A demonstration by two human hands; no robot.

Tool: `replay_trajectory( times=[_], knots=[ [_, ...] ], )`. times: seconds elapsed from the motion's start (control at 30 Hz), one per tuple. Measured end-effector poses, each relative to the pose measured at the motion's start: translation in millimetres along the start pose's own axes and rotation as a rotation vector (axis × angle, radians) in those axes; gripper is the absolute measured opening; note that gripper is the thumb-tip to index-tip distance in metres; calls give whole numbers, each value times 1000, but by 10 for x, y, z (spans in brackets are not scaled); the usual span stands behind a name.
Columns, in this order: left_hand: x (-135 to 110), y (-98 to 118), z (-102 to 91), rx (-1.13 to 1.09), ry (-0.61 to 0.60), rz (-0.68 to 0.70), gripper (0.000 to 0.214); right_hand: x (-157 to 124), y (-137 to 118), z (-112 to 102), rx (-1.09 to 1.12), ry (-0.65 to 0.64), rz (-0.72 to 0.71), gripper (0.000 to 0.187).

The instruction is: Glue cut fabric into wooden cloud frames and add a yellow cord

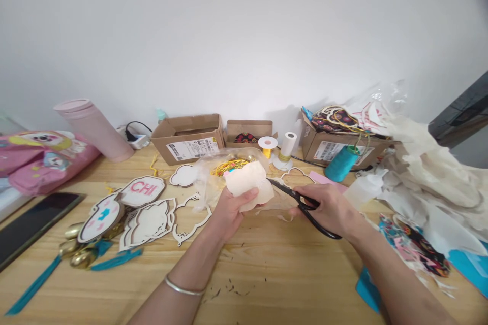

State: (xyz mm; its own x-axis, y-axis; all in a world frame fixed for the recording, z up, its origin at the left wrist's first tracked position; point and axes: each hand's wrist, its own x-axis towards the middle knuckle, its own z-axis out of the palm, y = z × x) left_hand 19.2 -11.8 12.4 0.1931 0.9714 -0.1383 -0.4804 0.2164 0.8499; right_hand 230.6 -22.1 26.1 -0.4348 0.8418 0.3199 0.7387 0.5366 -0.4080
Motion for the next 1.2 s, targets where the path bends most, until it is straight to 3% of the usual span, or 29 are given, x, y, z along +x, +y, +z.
replay_trajectory(
  times=[0.17, 0.43, 0.7, 1.2],
  knots=[
    [-17, 37, 17, -26, 36, -18, 41, -5, -7, -33, 98, -70, 97, 31],
    [6, -20, -16, 20, -15, 33, 33, 2, 25, 4, 85, -37, 19, 31],
    [10, -36, -22, 23, -14, 38, 40, 9, 22, -16, 67, 3, -22, 33],
    [4, -34, -13, 47, -20, 31, 39, -1, -5, -24, 2, 15, -31, 37]
  ],
)
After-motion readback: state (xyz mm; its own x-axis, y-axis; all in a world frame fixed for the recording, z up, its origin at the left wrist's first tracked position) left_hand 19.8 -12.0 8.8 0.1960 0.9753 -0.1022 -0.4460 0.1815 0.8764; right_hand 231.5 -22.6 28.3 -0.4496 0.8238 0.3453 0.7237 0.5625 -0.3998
